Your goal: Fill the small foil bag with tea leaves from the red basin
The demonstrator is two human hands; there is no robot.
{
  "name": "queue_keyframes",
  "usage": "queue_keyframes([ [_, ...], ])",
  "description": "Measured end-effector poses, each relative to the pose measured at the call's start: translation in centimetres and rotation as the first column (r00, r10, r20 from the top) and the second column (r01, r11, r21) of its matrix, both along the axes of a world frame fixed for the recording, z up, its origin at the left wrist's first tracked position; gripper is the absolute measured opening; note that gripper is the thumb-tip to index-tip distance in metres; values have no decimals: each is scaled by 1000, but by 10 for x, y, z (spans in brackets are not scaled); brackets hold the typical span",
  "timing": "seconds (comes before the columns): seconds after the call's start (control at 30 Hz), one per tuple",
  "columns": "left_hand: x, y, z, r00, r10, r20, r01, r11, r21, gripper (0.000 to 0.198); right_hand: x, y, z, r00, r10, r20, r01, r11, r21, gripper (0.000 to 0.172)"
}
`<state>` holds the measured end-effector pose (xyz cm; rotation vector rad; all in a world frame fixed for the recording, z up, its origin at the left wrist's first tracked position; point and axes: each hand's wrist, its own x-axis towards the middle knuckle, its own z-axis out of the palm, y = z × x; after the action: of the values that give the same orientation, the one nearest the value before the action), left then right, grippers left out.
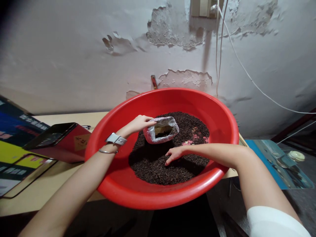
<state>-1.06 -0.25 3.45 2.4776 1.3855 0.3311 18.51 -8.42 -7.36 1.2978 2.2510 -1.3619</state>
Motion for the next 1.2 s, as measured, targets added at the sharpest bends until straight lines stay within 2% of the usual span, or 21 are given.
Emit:
queue_keyframes([
  [0.07,0,0,0,1000,6,-4,-6,1000,-6,49,-4,0,7,996,88,13,-88,996,10,45],
  [0.2,0,-1,1,1000,6,-25,-6,1000,-4,51,-14,-5,26,966,257,19,-258,963,75,54],
  [0.27,1,-1,1,1000,-1,-20,1,1000,-4,51,-20,-10,42,950,312,-21,-308,944,119,51],
  [0.33,1,-1,1,1000,-11,-8,11,1000,-8,50,-23,-14,62,939,324,-112,-298,933,204,41],
  [0.4,2,-1,1,1000,-18,-1,18,1000,-9,49,-23,-14,82,937,277,-210,-211,933,290,34],
  [0.47,2,-2,1,1000,-23,0,23,1000,-10,49,-20,-8,95,937,167,-307,-40,924,380,32],
  [0.53,3,-2,2,999,-32,2,32,999,-14,49,-15,2,100,913,38,-407,185,850,493,32],
  [0.6,4,-3,2,999,-45,4,45,999,-23,51,-9,11,95,885,-76,-459,366,723,586,35],
  [0.67,4,-4,2,999,-51,3,51,998,-27,52,-6,19,85,894,-172,-414,421,637,645,36],
  [0.73,5,-5,2,999,-51,4,51,998,-28,51,-5,23,75,920,-210,-331,387,622,681,35],
  [0.8,5,-5,1,999,-51,8,51,998,-33,52,-7,24,67,940,-171,-296,336,627,703,36],
  [0.93,4,-5,1,999,-53,12,54,997,-47,55,-11,23,67,933,-59,-356,309,640,704,35],
  [1.03,3,-4,0,998,-64,10,64,997,-37,54,-6,26,73,866,-116,-486,440,637,633,21],
  [1.1,3,-4,0,998,-56,11,56,998,-25,51,2,31,75,771,-230,-594,598,583,550,18],
  [1.2,3,-5,1,1000,-28,8,28,1000,-8,48,19,44,72,624,-379,-683,767,464,443,13],
])
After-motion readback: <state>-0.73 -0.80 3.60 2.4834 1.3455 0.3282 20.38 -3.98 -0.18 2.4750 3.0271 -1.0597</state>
